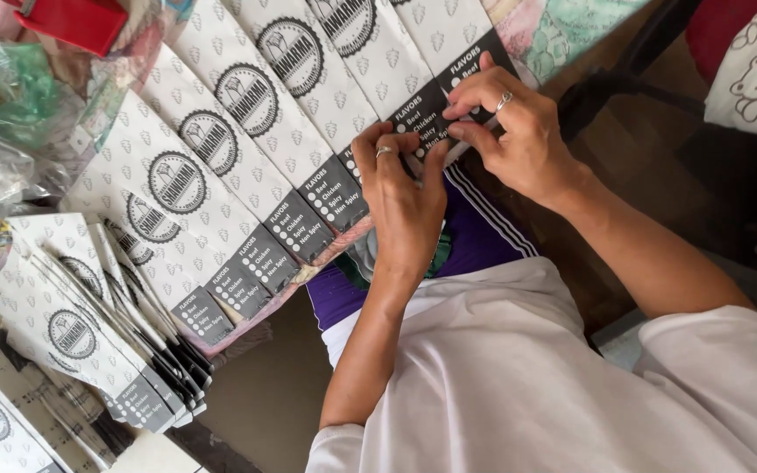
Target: The person applies glue to paper shawarma sleeves and stacks them, handling the sleeves one at a time and using a bottle of glue.
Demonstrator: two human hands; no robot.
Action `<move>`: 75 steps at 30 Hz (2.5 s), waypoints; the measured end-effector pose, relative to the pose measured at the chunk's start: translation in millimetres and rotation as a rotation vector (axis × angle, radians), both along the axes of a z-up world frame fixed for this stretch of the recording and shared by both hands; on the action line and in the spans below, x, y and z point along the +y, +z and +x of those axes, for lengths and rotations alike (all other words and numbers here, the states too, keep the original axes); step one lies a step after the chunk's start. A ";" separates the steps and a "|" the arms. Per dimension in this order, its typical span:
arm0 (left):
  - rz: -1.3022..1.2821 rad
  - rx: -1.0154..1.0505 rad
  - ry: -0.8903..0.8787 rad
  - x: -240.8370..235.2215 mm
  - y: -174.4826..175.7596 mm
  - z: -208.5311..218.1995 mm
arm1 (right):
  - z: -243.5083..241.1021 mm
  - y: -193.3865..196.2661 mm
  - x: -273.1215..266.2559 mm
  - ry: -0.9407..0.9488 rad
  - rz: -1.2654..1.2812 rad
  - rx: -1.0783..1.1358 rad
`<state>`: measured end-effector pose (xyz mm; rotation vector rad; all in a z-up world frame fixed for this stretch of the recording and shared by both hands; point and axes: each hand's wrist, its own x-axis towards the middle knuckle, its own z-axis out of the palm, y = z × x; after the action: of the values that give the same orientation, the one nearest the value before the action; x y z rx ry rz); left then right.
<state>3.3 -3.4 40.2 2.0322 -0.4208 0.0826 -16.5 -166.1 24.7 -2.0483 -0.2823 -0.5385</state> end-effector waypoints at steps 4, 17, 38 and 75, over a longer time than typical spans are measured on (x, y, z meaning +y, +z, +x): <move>0.018 0.059 0.002 -2.7 -6.9 1.0 | 0.2 2.9 -5.5 0.033 0.028 0.020; 0.010 0.157 0.011 11.2 0.4 8.1 | -0.9 8.4 5.1 -0.012 -0.116 0.061; -0.099 -0.010 -0.075 9.8 -62.8 3.3 | -0.6 10.4 17.6 -0.122 -0.157 0.074; 0.115 -0.526 -0.032 82.1 -49.8 -27.4 | -3.8 9.5 39.6 0.259 -0.348 -0.081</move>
<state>-24.1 78.6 -9.5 2.1028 -0.7990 0.5938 -20.3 -126.4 34.2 -2.2792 -0.7213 -0.4337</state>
